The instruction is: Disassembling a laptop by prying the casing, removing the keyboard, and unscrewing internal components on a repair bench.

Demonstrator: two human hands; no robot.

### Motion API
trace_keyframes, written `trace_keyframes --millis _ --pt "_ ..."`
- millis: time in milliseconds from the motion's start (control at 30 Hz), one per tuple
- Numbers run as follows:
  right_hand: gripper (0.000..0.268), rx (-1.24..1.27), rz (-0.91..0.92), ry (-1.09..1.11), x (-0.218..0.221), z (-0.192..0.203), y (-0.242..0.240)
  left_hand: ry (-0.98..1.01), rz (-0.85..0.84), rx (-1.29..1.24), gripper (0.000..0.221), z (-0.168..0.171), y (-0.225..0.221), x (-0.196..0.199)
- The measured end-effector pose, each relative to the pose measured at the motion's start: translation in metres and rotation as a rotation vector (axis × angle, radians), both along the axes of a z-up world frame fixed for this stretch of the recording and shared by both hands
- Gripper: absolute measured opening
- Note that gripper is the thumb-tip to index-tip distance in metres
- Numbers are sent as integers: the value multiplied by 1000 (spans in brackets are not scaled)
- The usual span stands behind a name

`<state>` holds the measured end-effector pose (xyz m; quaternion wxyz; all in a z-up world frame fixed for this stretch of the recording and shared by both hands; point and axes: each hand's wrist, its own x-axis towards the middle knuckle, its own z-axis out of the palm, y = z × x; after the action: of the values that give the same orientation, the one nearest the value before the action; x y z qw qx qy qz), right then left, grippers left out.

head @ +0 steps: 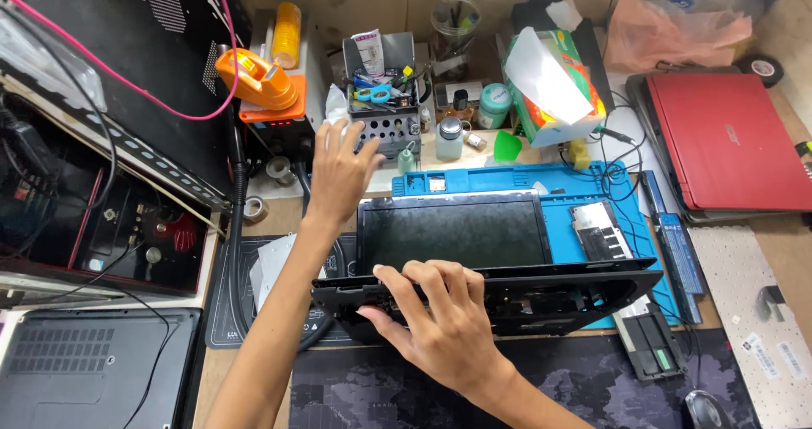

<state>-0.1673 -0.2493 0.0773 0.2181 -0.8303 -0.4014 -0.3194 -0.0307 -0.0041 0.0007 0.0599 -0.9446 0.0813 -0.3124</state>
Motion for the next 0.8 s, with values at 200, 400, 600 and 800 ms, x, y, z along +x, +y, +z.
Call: trace_keyframes --millis 200,400,600,800 --pt "41 -2 -2 5 -1 -1 0 21 0 132 42 -14 -7 1" --pt "41 0 -6 9 -1 -3 0 55 50 172 29 -24 -6 1" --pt "40 -5 -6 7 1 -3 1 -19 9 231 21 -26 -7 1" --pt "40 4 -4 1 1 -3 1 -117 -74 366 9 -36 -6 1"
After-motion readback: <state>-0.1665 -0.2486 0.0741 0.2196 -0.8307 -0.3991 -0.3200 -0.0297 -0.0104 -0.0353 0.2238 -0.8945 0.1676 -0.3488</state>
